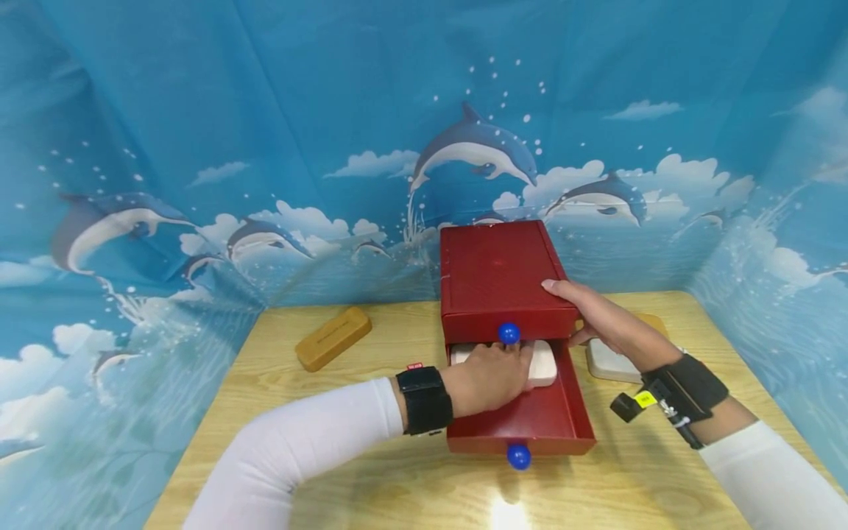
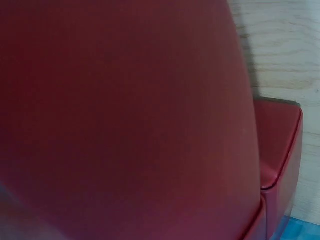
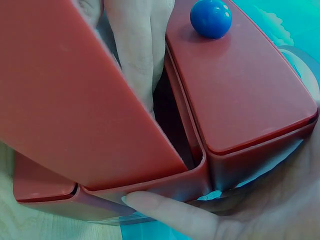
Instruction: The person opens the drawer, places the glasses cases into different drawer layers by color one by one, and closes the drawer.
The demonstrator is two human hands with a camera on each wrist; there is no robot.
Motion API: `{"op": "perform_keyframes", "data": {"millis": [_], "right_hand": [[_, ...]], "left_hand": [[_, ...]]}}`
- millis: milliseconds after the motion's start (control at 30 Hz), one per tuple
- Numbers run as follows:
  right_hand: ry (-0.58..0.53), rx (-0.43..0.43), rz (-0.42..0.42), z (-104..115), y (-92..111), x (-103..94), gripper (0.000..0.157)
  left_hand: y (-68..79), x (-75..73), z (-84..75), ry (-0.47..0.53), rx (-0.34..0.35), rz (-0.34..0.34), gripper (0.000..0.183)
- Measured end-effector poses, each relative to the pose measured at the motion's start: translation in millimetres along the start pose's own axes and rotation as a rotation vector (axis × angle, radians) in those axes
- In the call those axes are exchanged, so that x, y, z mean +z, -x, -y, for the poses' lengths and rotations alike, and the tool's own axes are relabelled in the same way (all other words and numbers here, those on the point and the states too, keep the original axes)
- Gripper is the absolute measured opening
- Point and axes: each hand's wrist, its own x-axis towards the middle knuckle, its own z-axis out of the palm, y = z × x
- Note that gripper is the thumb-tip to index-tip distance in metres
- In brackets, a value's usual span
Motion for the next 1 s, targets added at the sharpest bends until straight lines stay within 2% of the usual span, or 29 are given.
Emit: {"op": "perform_keyframes", "data": {"millis": [100, 200, 433, 633, 833, 900, 1000], "right_hand": [[-0.001, 0.005, -0.005, 0, 0, 0.3, 0.07], [-0.004, 0.01, -0.009, 0, 0, 0.6, 0.07], [0.005, 0.014, -0.013, -1, -1, 0.2, 0.071], [-0.008, 0.016, -0.014, -1, -1, 0.1, 0.069], [-0.01, 0.011, -0.013, -2, -1, 1.2, 0.069], [-0.009, 0.009, -0.012, -1, -2, 1.1, 0.069], [-0.013, 0.012, -0.011, -1, -2, 0.9, 0.068]], "left_hand": [[-0.5, 1.1, -4.2, -0.089, -0.018, -0.01, 0.058], [-0.7, 1.7, -8.5, -0.128, -0.04, -0.007, 0.059], [-2.1, 3.5, -11.9, -0.11, -0.085, -0.002, 0.059], [8.1, -3.5, -6.9, 0.009, -0.02, 0.006, 0.066], [31.4, -32.5, -4.4, 0.123, 0.055, 0.055, 0.059], [40.2, -44.2, -0.3, 0.195, 0.076, 0.025, 0.056], [51.0, -60.2, 8.7, 0.293, 0.105, -0.087, 0.047]]}}
